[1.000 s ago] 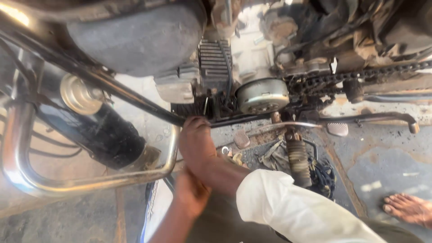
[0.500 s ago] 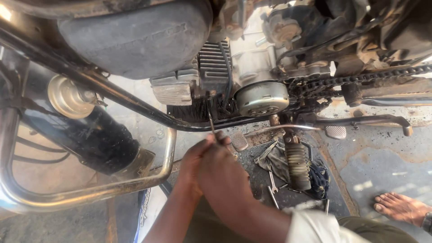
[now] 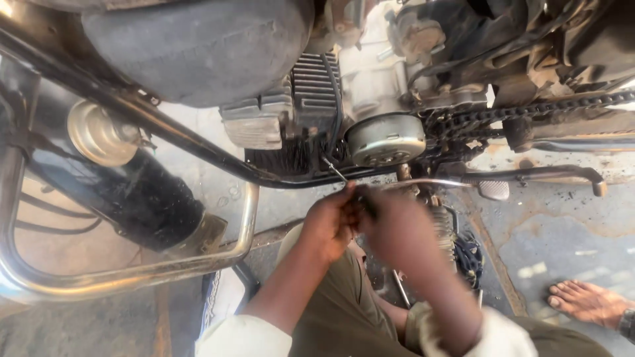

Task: Repairing or adjusting the engine and drive chain components of a motorcycle using a screwdriver.

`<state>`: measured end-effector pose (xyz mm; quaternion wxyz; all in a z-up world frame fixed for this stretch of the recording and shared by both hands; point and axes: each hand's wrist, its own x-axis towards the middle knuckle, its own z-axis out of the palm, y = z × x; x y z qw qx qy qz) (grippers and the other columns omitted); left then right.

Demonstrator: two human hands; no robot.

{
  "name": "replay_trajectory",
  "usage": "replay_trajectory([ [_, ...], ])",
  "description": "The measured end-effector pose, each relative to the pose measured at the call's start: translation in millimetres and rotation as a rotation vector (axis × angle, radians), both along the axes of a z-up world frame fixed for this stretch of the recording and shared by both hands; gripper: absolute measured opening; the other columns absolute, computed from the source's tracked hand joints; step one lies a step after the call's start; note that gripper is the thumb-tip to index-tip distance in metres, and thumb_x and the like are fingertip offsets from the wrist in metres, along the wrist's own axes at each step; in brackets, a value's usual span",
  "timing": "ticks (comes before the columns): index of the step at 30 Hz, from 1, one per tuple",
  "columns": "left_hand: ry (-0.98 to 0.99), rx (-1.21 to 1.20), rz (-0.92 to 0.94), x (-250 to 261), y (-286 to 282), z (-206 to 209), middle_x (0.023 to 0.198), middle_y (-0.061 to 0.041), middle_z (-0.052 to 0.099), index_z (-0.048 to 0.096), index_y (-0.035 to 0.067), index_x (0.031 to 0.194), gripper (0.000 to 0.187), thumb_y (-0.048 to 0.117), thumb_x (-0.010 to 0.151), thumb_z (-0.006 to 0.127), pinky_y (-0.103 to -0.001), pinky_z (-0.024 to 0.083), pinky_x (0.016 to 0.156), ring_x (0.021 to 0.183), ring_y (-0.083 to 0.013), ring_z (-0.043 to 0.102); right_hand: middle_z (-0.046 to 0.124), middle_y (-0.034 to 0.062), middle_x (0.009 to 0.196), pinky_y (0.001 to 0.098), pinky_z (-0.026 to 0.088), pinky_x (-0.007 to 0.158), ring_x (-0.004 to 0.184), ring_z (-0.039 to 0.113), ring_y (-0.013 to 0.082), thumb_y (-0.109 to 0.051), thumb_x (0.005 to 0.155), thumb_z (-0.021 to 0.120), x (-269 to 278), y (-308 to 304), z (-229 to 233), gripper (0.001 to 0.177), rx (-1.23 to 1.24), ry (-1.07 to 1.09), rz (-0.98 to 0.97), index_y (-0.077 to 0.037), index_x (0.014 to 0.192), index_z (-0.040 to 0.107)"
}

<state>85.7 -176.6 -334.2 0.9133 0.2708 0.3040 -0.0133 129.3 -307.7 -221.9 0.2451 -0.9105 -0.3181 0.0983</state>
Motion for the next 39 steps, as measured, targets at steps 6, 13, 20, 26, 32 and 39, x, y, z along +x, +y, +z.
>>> replay_trajectory([
  [6,0.100,0.033,-0.083,-2.9,-7.2,51.8,0.076,-0.005,0.069,0.067,0.010,0.094,0.023,0.032,0.095,0.065,-0.030,0.050,0.057,0.064,-0.0156,0.062,0.076,0.0183,0.086,0.0454,0.060,0.071,0.079,0.075,0.0356,-0.015,0.078,0.071,38.4,-1.8,20.0,0.026,0.088,0.026,0.093,-0.012,0.103,0.079],
  [13,0.133,0.133,-0.017,-0.7,-4.5,21.4,0.065,0.001,0.057,0.064,0.010,0.086,0.027,0.034,0.098,0.068,-0.028,0.039,0.049,0.052,-0.0118,0.050,0.072,0.0204,0.089,0.0495,0.056,0.071,0.078,0.071,0.0409,-0.010,0.081,0.067,6.5,-0.9,-1.2,0.032,0.191,-0.040,0.052,-0.012,0.112,0.076],
  [20,0.186,0.185,-0.057,5.0,-1.9,28.6,0.058,0.003,0.050,0.059,0.014,0.076,0.031,0.032,0.099,0.065,-0.028,0.033,0.046,0.049,-0.0101,0.042,0.069,0.0208,0.092,0.0515,0.054,0.070,0.079,0.069,0.0421,-0.010,0.085,0.065,4.1,-5.6,-13.8,0.031,0.251,-0.107,0.064,-0.009,0.115,0.073],
  [26,0.174,0.218,-0.084,16.9,-10.1,35.9,0.057,0.005,0.047,0.059,0.014,0.078,0.027,0.031,0.098,0.067,-0.026,0.029,0.044,0.048,-0.0085,0.039,0.070,0.0163,0.090,0.0502,0.054,0.068,0.081,0.070,0.0371,-0.012,0.090,0.061,21.5,-11.8,15.7,0.027,-0.015,-0.200,0.069,-0.014,0.114,0.074],
  [32,-0.003,-0.063,-0.076,26.3,-32.2,30.6,0.062,0.007,0.051,0.062,0.015,0.084,0.021,0.031,0.097,0.066,-0.025,0.034,0.050,0.053,-0.0076,0.045,0.071,0.0100,0.097,0.0464,0.058,0.071,0.085,0.073,0.0307,-0.013,0.088,0.062,43.1,-6.4,39.3,0.021,-0.326,-0.371,0.155,-0.018,0.102,0.076],
  [39,-0.058,-0.188,0.085,32.4,-33.3,5.0,0.064,0.006,0.055,0.060,0.019,0.084,0.021,0.032,0.100,0.065,-0.025,0.037,0.053,0.056,-0.0081,0.048,0.072,0.0132,0.089,0.0474,0.057,0.071,0.080,0.072,0.0349,-0.023,0.081,0.076,59.1,-13.0,13.0,0.025,-0.060,-0.257,0.182,-0.020,0.105,0.080],
])
